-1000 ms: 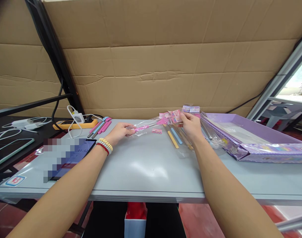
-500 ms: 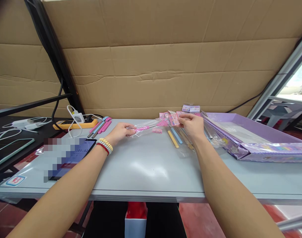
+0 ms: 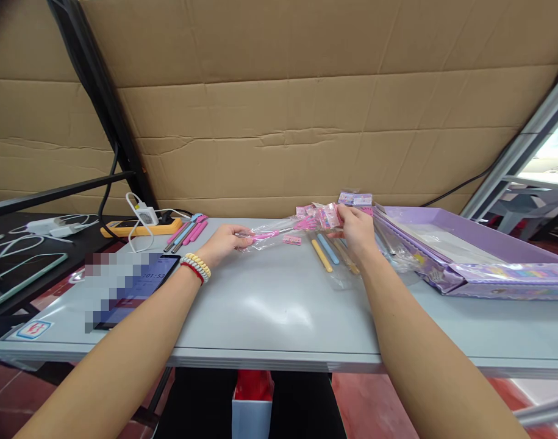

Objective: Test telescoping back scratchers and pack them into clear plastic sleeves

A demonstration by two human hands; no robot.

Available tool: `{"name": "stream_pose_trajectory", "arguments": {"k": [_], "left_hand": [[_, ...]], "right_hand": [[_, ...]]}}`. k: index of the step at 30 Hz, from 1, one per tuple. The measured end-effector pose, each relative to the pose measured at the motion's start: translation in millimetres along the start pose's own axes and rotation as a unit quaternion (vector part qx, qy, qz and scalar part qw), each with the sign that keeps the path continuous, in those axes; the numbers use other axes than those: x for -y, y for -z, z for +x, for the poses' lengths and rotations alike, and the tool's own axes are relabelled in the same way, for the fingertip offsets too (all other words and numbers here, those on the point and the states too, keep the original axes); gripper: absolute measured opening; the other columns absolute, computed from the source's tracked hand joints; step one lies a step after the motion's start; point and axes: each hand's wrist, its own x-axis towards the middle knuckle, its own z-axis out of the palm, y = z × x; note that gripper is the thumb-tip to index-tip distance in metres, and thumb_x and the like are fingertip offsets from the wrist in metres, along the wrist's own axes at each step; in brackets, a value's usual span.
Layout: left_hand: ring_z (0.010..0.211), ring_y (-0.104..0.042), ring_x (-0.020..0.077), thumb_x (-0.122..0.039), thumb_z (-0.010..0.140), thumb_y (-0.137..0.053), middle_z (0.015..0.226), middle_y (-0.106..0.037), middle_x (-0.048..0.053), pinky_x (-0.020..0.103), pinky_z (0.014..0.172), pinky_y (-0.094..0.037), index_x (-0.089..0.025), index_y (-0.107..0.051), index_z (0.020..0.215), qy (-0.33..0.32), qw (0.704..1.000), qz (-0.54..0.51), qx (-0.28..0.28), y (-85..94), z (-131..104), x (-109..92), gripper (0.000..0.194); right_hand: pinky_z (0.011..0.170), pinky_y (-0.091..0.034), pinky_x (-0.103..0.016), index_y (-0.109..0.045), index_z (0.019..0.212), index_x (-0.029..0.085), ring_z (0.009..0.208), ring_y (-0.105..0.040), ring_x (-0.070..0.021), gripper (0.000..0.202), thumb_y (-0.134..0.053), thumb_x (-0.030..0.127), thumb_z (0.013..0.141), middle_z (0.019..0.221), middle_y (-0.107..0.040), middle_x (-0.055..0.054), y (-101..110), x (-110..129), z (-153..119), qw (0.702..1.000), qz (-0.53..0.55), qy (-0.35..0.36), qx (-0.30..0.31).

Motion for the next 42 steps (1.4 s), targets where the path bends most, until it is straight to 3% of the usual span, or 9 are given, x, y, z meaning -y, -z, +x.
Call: {"name": "stream_pose_trajectory", "arguments": {"k": [5, 8, 15, 19, 24, 28, 33, 38, 42], "left_hand": [[0.059, -0.049, 0.0096, -0.019, 0.063, -0.073, 0.065, -0.059, 0.001, 0.025, 0.06, -0.041, -0.011, -0.066, 0.078, -0.001, 1.0, 0.003, 0.012, -0.9, -2.2, -3.2, 0.018], [0.056, -0.05, 0.0101, -0.018, 0.062, -0.073, 0.063, -0.059, 0.001, 0.025, 0.058, -0.041, -0.012, -0.066, 0.081, 0.023, 0.999, 0.028, 0.034, -1.0, -2.6, -3.4, 0.022], [0.056, -0.05, 0.0106, -0.023, 0.059, -0.074, 0.062, -0.057, -0.001, 0.023, 0.053, -0.038, -0.015, -0.063, 0.071, 0.029, 0.973, 0.093, 0.208, 1.2, -5.9, -0.3, 0.017], [0.06, -0.051, 0.0114, -0.024, 0.062, -0.073, 0.068, -0.06, 0.001, 0.024, 0.057, -0.04, -0.014, -0.069, 0.078, 0.007, 0.962, 0.079, 0.26, 0.7, -6.1, 0.5, 0.019], [0.057, -0.052, 0.0097, -0.021, 0.062, -0.075, 0.067, -0.061, 0.001, 0.025, 0.06, -0.043, -0.011, -0.067, 0.088, -0.014, 0.985, -0.012, 0.17, -6.4, -1.9, 2.9, 0.028], [0.054, -0.053, 0.0089, -0.02, 0.064, -0.076, 0.063, -0.059, 0.0, 0.026, 0.061, -0.045, -0.009, -0.064, 0.085, -0.025, 0.991, -0.077, 0.109, -16.7, -1.0, 4.8, 0.027], [0.061, -0.059, 0.0125, -0.018, 0.062, -0.078, 0.07, -0.063, 0.003, 0.028, 0.063, -0.048, -0.011, -0.061, 0.083, -0.013, 0.987, -0.109, 0.12, -28.6, -1.4, 8.9, 0.028], [0.054, -0.056, 0.0111, -0.012, 0.062, -0.073, 0.062, -0.061, 0.001, 0.024, 0.053, -0.043, -0.011, -0.059, 0.074, 0.003, 0.99, -0.073, 0.122, -28.6, -2.9, 7.1, 0.019], [0.056, -0.058, 0.0119, -0.008, 0.064, -0.07, 0.063, -0.061, 0.0, 0.024, 0.053, -0.044, -0.011, -0.061, 0.079, 0.013, 0.988, -0.079, 0.129, -26.5, -5.1, 3.0, 0.019]], "right_hand": [[0.039, -0.046, -0.025, -0.065, 0.069, 0.017, 0.054, -0.055, -0.0136, 0.017, -0.073, 0.03, 0.06, 0.067, -0.063, -0.004, 2.7, -6.5, 2.2, 0.996, -0.073, 0.045, 0.031], [0.038, -0.045, -0.026, -0.065, 0.065, 0.018, 0.048, -0.049, -0.012, 0.016, -0.073, 0.03, 0.059, 0.06, -0.06, -0.003, 4.2, -10.6, 5.1, 0.993, -0.086, 0.077, 0.003], [0.042, -0.044, -0.026, -0.069, 0.077, 0.018, 0.051, -0.049, -0.0114, 0.021, -0.074, 0.029, 0.06, 0.069, -0.063, -0.003, 0.0, -9.5, -0.4, 0.995, -0.068, 0.071, 0.026], [0.044, -0.048, -0.027, -0.063, 0.082, 0.02, 0.057, -0.056, -0.0133, 0.032, -0.077, 0.037, 0.059, 0.077, -0.062, -0.002, -9.4, -4.8, -6.2, 0.998, 0.047, 0.041, 0.028], [0.044, -0.048, -0.024, -0.055, 0.088, 0.023, 0.063, -0.062, -0.0136, 0.048, -0.078, 0.051, 0.057, 0.089, -0.063, -0.002, -24.3, -4.9, -17.4, 0.993, 0.092, 0.015, 0.068], [0.043, -0.044, -0.023, -0.061, 0.082, 0.016, 0.055, -0.058, -0.0123, 0.044, -0.077, 0.05, 0.06, 0.072, -0.066, -0.005, -38.6, -10.5, -36.7, 0.974, -0.056, 0.008, 0.221], [0.044, -0.041, -0.024, -0.064, 0.087, 0.016, 0.05, -0.053, -0.0111, 0.04, -0.076, 0.045, 0.062, 0.063, -0.064, -0.001, -53.5, -18.9, -54.5, 0.911, -0.138, 0.007, 0.389], [0.046, -0.041, -0.025, -0.058, 0.074, 0.015, 0.048, -0.052, -0.0108, 0.034, -0.075, 0.043, 0.063, 0.054, -0.059, 0.001, -53.5, -20.1, -53.0, 0.905, -0.123, -0.016, 0.406], [0.048, -0.042, -0.025, -0.051, 0.093, 0.018, 0.047, -0.051, -0.0115, 0.044, -0.075, 0.041, 0.063, 0.053, -0.056, 0.004, -51.1, -23.8, -50.5, 0.911, -0.102, -0.002, 0.4]]}}
